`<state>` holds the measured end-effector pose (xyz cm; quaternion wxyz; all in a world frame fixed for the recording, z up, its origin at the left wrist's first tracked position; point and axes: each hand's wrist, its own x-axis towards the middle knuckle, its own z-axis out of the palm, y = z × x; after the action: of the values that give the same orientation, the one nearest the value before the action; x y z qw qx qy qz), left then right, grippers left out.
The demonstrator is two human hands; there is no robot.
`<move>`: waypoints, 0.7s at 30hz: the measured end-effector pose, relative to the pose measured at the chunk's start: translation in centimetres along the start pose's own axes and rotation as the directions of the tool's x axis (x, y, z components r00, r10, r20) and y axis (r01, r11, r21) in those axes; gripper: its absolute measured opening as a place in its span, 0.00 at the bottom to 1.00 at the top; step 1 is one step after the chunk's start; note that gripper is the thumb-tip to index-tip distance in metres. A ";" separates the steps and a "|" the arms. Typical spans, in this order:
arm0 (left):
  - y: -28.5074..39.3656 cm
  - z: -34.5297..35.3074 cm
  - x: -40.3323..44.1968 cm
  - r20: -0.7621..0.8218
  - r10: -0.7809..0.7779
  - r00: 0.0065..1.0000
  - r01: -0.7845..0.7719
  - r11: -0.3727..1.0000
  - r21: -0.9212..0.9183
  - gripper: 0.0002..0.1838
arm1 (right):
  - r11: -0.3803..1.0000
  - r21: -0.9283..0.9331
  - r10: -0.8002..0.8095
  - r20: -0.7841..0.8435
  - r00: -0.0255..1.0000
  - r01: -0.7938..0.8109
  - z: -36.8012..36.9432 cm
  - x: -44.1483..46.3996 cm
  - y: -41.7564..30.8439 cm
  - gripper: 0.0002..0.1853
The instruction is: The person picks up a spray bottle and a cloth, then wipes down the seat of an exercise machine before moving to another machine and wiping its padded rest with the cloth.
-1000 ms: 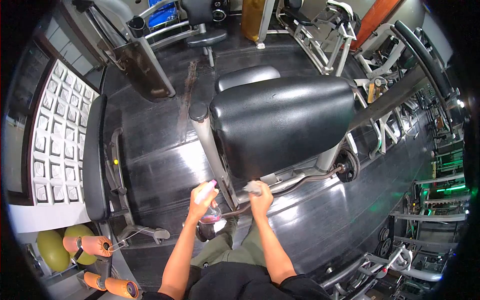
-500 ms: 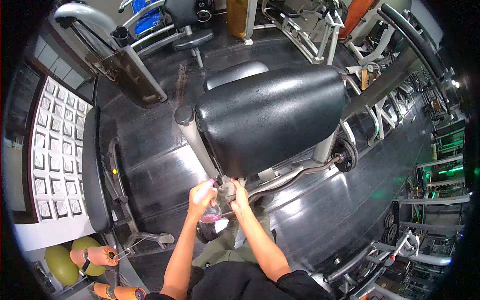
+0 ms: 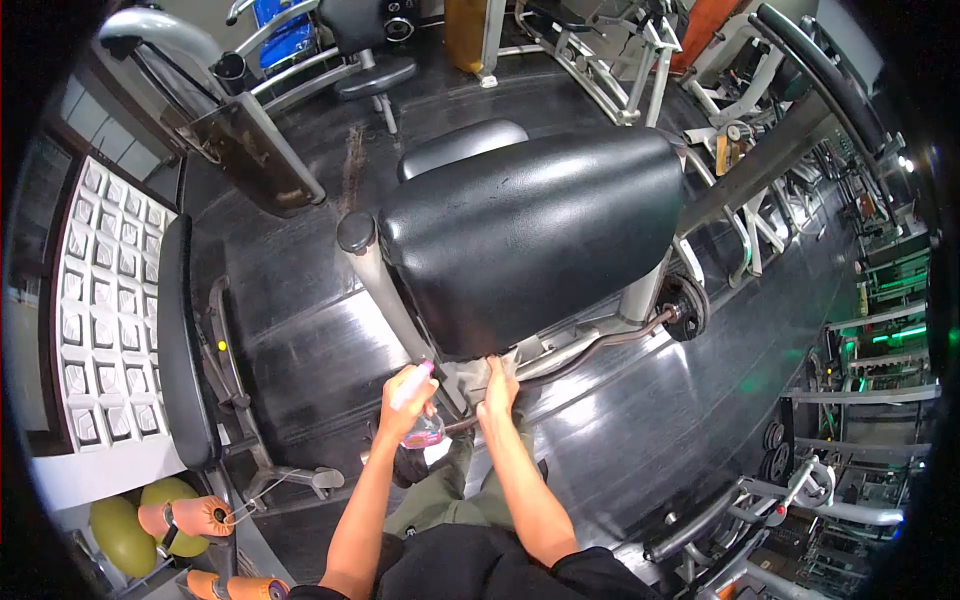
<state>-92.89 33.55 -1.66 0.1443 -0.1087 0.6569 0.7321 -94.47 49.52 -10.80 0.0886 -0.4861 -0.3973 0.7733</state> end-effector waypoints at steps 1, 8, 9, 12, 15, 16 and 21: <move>-0.3 0.1 0.2 0.008 -0.011 1.000 0.011 1.000 0.000 0.08 | 0.998 -0.030 -0.054 0.067 0.996 0.056 -0.7 0.7 -0.3 0.21; -0.4 0.7 0.5 0.049 0.007 0.999 -0.009 0.999 0.044 0.08 | 0.945 -0.084 -0.321 -0.074 0.944 0.315 0.0 2.2 -1.8 0.29; -0.5 0.8 0.6 0.054 0.010 0.999 -0.012 0.999 0.046 0.08 | 0.950 -0.116 -0.301 -0.089 0.950 0.290 0.4 1.0 -2.0 0.31; -1.0 1.0 0.6 0.062 -0.007 0.998 0.003 0.998 0.055 0.09 | 0.926 -0.195 -0.332 -0.006 0.943 0.325 0.4 -0.6 -0.5 0.31; -1.0 1.3 1.0 0.071 -0.005 0.997 0.002 0.999 0.048 0.09 | 0.898 -0.285 -0.347 0.009 0.938 0.335 0.3 -0.5 -3.2 0.23; -1.0 1.4 1.0 0.078 0.004 0.997 -0.009 0.998 0.060 0.09 | 0.903 -0.279 -0.331 0.035 0.943 0.327 0.0 0.1 -3.8 0.22; -0.5 1.7 0.8 0.066 -0.008 0.998 0.004 0.998 0.058 0.08 | 0.931 -0.184 -0.333 -0.078 0.940 0.315 0.2 2.1 -4.1 0.28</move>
<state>-93.45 35.35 -2.20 0.1711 -0.0821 0.6722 0.7157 -96.72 53.24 -9.30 0.1950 -0.4606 -0.5309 0.6841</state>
